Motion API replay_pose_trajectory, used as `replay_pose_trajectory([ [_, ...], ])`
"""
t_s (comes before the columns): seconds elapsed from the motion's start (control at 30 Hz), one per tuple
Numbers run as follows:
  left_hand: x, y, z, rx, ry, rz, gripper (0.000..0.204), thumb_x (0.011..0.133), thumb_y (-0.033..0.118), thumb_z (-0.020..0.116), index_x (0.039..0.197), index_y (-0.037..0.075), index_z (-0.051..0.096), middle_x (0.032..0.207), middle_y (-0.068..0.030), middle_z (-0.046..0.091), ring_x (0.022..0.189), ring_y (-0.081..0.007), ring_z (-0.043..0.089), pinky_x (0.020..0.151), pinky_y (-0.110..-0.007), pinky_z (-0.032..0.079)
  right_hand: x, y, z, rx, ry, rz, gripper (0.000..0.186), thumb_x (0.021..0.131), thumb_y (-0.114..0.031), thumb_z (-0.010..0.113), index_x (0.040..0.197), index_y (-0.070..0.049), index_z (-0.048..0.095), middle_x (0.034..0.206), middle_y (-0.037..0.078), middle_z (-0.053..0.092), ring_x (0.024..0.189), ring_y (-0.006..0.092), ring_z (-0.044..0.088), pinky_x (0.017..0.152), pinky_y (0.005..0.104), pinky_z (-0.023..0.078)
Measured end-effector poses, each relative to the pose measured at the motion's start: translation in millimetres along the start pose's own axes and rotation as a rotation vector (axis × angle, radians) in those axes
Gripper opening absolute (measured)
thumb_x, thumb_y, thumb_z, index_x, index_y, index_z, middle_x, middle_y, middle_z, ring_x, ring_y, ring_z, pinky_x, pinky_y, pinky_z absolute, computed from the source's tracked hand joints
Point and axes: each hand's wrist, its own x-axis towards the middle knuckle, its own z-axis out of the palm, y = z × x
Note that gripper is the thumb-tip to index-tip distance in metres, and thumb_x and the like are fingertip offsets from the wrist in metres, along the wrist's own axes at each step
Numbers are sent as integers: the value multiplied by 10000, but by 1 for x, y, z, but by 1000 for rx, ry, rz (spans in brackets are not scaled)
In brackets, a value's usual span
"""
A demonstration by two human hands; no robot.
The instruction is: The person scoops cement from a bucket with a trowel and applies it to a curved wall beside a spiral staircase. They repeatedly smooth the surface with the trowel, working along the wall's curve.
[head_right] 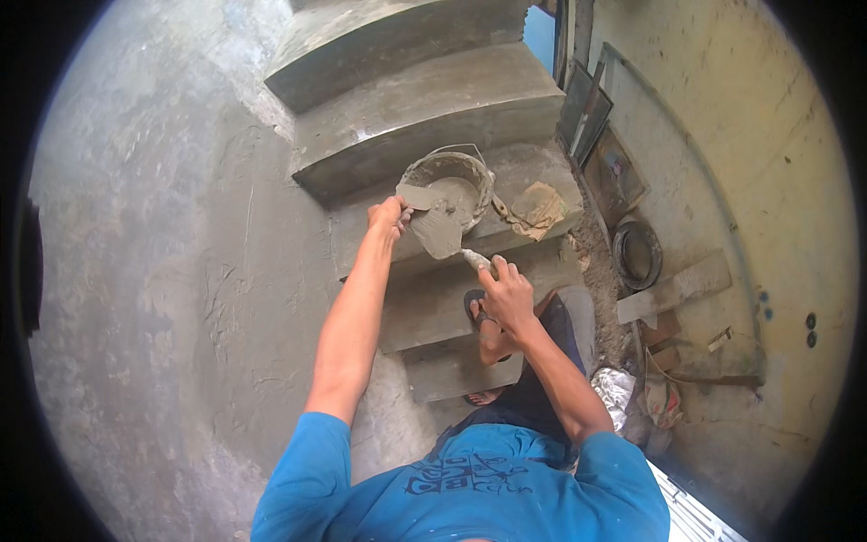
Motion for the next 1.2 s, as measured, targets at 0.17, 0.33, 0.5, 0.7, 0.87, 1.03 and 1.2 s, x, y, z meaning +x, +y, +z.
replay_pose_trajectory([
  [0.17, -3, -1, -4, 29, 35, -33, 82, 818, 54, 662, 840, -25, 667, 693, -100, 682, 466, -127, 537, 382, -288, 315, 14, 5, 1, 25, 55, 42, 369, 791, -92, 701, 1158, -128, 681, 1197, 139, 636, 924, 310, 683, 674, 422, 601],
  [0.33, -1, -9, -15, -34, -2, -41, 91, 821, 73, 670, 805, -17, 668, 674, -81, 648, 502, -129, 541, 404, -296, 353, 28, 15, 6, 61, 22, 102, 410, 797, -51, 684, 1201, -124, 662, 1242, 159, 638, 973, 358, 694, 723, 465, 601],
  [0.5, -2, -24, -39, -107, -98, -44, 77, 831, 79, 669, 819, 3, 680, 685, -60, 642, 510, -126, 536, 418, -299, 378, 38, 19, 9, 121, -65, 231, 400, 817, -60, 700, 1210, -108, 643, 1243, 179, 637, 942, 372, 705, 721, 476, 591],
  [0.7, 1, -32, -67, -128, -64, 3, 84, 850, 112, 679, 856, 29, 690, 713, -43, 645, 561, -118, 552, 479, -287, 429, 40, -9, -1, 901, -84, 601, 278, 913, -105, 709, 1167, -36, 619, 956, 169, 692, 718, 230, 639, 640, 388, 535],
  [0.87, -1, -38, -72, -160, -28, 31, 108, 854, 133, 682, 855, 28, 707, 747, -37, 677, 595, -108, 574, 494, -278, 428, 38, -30, -9, 1439, -195, 1130, 201, 978, -145, 623, 1120, -4, 596, 885, 128, 689, 593, 161, 582, 512, 327, 487],
  [1.03, -1, -51, -65, -143, -18, 56, 122, 858, 136, 678, 846, 20, 715, 732, -38, 676, 578, -103, 572, 475, -268, 414, 4, -41, -11, 1525, -113, 1312, 189, 1000, -143, 554, 1130, -5, 557, 857, 134, 681, 570, 159, 589, 474, 302, 475],
  [1.2, 7, -66, -58, -77, -31, 49, 126, 892, 166, 682, 883, 41, 693, 733, -22, 644, 580, -102, 554, 487, -275, 432, -40, -51, -36, 1597, -84, 1353, 174, 1009, -115, 561, 1107, 27, 537, 844, 139, 666, 540, 171, 583, 469, 298, 481],
])
